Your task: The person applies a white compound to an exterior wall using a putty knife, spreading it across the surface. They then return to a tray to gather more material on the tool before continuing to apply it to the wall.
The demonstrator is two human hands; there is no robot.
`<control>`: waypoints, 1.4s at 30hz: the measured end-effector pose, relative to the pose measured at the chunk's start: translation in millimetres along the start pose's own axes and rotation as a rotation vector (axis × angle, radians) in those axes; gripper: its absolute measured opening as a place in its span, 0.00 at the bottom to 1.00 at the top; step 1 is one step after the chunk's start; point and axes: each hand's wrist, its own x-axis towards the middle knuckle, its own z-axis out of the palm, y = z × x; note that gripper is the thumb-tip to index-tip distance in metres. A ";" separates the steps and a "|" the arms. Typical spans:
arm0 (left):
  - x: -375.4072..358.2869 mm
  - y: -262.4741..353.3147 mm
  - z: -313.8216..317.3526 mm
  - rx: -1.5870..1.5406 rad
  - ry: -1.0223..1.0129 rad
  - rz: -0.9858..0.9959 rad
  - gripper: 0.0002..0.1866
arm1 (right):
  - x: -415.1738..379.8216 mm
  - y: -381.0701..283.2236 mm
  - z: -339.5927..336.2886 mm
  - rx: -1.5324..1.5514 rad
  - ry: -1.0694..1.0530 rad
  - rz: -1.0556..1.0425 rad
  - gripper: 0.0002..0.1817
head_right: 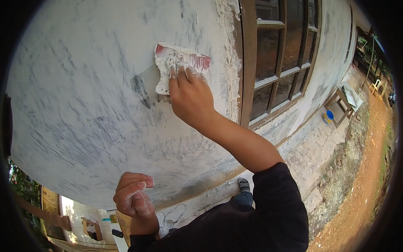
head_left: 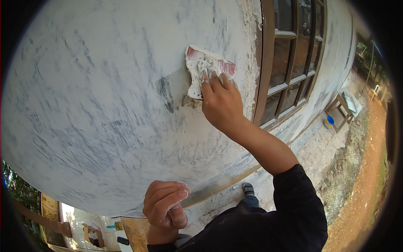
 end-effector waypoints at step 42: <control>-7.9 -1.6 0.7 -0.076 -0.024 0.021 0.09 | -40.4 -15.6 -33.4 1.045 -0.477 0.398 0.15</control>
